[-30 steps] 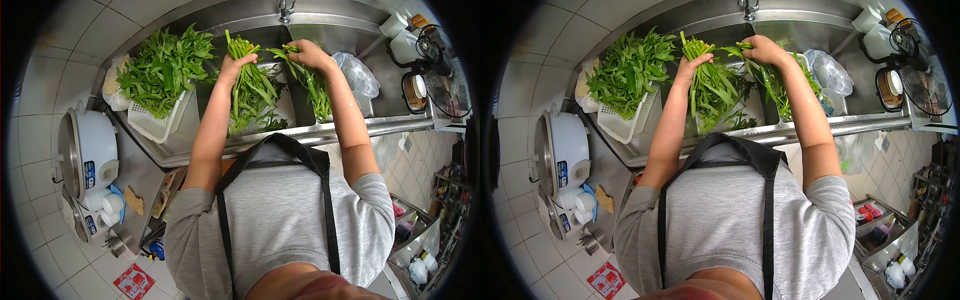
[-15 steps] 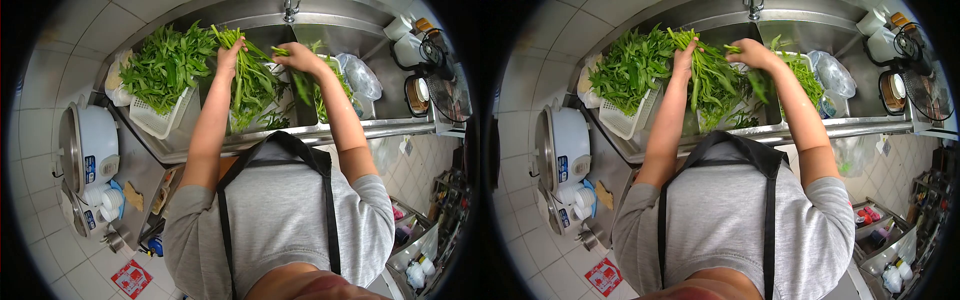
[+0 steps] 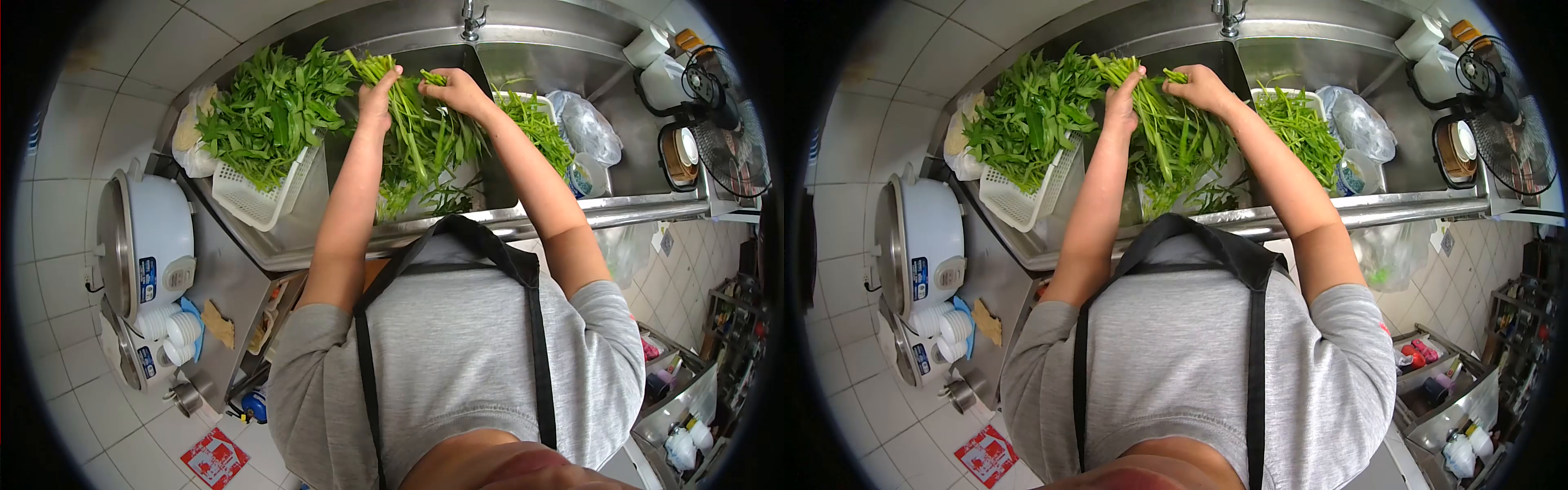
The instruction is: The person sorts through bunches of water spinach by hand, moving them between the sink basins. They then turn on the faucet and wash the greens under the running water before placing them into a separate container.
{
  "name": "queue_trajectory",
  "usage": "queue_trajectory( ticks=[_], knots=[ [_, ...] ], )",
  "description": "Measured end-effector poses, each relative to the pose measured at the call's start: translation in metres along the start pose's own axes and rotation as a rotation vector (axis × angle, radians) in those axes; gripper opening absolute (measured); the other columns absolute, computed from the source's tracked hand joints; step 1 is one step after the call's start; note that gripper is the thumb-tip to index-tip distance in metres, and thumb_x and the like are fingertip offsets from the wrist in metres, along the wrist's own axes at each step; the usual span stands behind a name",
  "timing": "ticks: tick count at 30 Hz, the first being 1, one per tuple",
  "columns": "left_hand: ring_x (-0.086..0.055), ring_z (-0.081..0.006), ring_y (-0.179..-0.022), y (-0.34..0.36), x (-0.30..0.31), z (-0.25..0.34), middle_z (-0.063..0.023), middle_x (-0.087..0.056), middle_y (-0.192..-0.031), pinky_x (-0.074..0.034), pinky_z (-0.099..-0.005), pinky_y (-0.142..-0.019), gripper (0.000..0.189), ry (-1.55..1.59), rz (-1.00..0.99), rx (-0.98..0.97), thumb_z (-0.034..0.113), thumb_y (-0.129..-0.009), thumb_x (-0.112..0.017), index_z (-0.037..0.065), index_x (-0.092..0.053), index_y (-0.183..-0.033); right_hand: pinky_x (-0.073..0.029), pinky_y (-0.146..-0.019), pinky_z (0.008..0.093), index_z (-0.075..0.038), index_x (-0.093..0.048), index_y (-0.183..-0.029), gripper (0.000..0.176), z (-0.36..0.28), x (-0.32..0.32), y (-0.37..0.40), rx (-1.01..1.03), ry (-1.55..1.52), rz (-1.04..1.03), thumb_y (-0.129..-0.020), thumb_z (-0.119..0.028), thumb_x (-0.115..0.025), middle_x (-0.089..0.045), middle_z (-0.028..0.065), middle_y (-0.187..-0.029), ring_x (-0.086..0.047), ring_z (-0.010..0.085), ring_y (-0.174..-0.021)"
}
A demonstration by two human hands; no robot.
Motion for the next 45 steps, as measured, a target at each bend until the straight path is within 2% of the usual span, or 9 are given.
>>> queue_trajectory(
  ticks=[11,15,25,28,32,37,39,43,45],
  knots=[
    [-0.056,-0.0131,-0.076,0.000,0.000,-0.009,-0.0023,-0.059,-0.085,-0.044,-0.0271,-0.068,0.033,-0.047,-0.066,-0.040,0.016,-0.068,-0.075,0.003,-0.056,-0.092,-0.046,-0.071,0.0334,0.000,-0.063,-0.092,0.033,0.007,0.003,-0.001,-0.085,0.027,0.065,-0.070,-0.024,-0.061,-0.062,0.0191,-0.077,-0.062,0.0264,-0.074],
    [-0.056,-0.0127,-0.070,0.000,0.013,0.012,-0.0028,-0.059,-0.080,-0.045,-0.0265,-0.063,0.027,-0.247,-0.017,-0.094,0.015,-0.068,-0.074,0.004,-0.059,-0.087,-0.046,-0.069,0.0317,-0.003,-0.062,-0.094,0.030,0.029,0.036,-0.006,-0.083,-0.030,0.121,-0.072,-0.022,-0.060,-0.064,0.0138,-0.078,-0.061,0.0217,-0.070],
    [-0.057,-0.0122,-0.064,0.005,-0.028,0.013,-0.0056,-0.061,-0.073,-0.045,-0.0243,-0.059,0.022,-0.302,-0.133,-0.027,0.015,-0.071,-0.070,0.001,-0.061,-0.084,-0.043,-0.059,0.0300,-0.002,-0.060,-0.094,0.027,0.024,0.015,-0.004,0.018,0.152,-0.130,-0.073,-0.019,-0.059,-0.059,0.0115,-0.068,-0.053,0.0171,-0.059],
    [-0.057,-0.0128,-0.065,0.008,-0.027,0.015,-0.0060,-0.061,-0.073,-0.045,-0.0249,-0.061,0.018,-0.226,-0.080,-0.085,0.013,-0.071,-0.068,0.000,-0.060,-0.082,-0.038,-0.051,0.0235,-0.005,-0.063,-0.083,0.015,0.041,0.024,-0.002,-0.081,-0.323,0.051,-0.077,-0.017,-0.058,-0.056,-0.0013,-0.066,-0.048,0.0093,-0.055],
    [-0.057,-0.0126,-0.065,0.014,-0.019,0.018,-0.0062,-0.062,-0.074,-0.045,-0.0253,-0.062,0.015,-0.222,-0.111,-0.108,0.010,-0.072,-0.065,0.000,-0.060,-0.081,-0.035,-0.048,0.0186,-0.006,-0.062,-0.081,0.008,0.061,0.050,0.008,-0.276,-0.752,0.280,-0.078,-0.011,-0.056,-0.049,-0.0037,-0.061,-0.044,0.0051,-0.053],
    [-0.056,-0.0122,-0.065,0.033,-0.021,-0.017,-0.0073,-0.062,-0.076,-0.045,-0.0239,-0.062,0.022,-0.459,-0.491,0.191,0.015,-0.072,-0.069,0.000,-0.060,-0.086,-0.043,-0.055,0.0240,-0.003,-0.059,-0.089,0.021,0.048,0.108,0.012,-0.146,-0.743,0.287,-0.084,-0.023,-0.057,-0.058,0.0025,-0.075,-0.052,0.0111,-0.060],
    [-0.056,-0.0127,-0.067,0.039,-0.022,-0.023,-0.0080,-0.062,-0.079,-0.045,-0.0242,-0.063,0.027,-0.441,-0.517,0.240,0.017,-0.073,-0.068,-0.001,-0.059,-0.090,-0.041,-0.053,0.0232,-0.003,-0.059,-0.085,0.022,0.042,0.131,0.014,-0.073,-0.787,0.363,-0.084,-0.025,-0.056,-0.057,0.0015,-0.070,-0.050,0.0108,-0.057],
    [-0.056,-0.0131,-0.068,0.038,-0.014,-0.030,-0.0085,-0.061,-0.082,-0.046,-0.0252,-0.061,0.032,-0.319,-0.518,0.343,0.021,-0.075,-0.065,-0.001,-0.057,-0.097,-0.047,-0.082,0.0353,-0.002,-0.048,-0.094,0.016,0.024,0.177,0.022,0.030,-0.797,0.329,-0.090,-0.018,-0.046,-0.061,0.0096,-0.083,-0.060,0.0237,-0.085],
    [-0.055,-0.0134,-0.067,0.035,-0.010,-0.031,-0.0075,-0.060,-0.079,-0.046,-0.0254,-0.060,0.031,-0.261,-0.486,0.367,0.019,-0.074,-0.065,-0.001,-0.057,-0.097,-0.046,-0.084,0.0395,-0.003,-0.047,-0.092,0.015,0.020,0.190,0.029,0.026,-0.801,0.310,-0.090,-0.018,-0.046,-0.057,0.0067,-0.077,-0.059,0.0220,-0.080]
  ],
)
Point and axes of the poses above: each hand's wrist, its own y-axis away from the middle knuckle, its own x-axis out of the back of the hand, z = x × y, the point moved 7 cm from there along -y, towards the middle knuckle
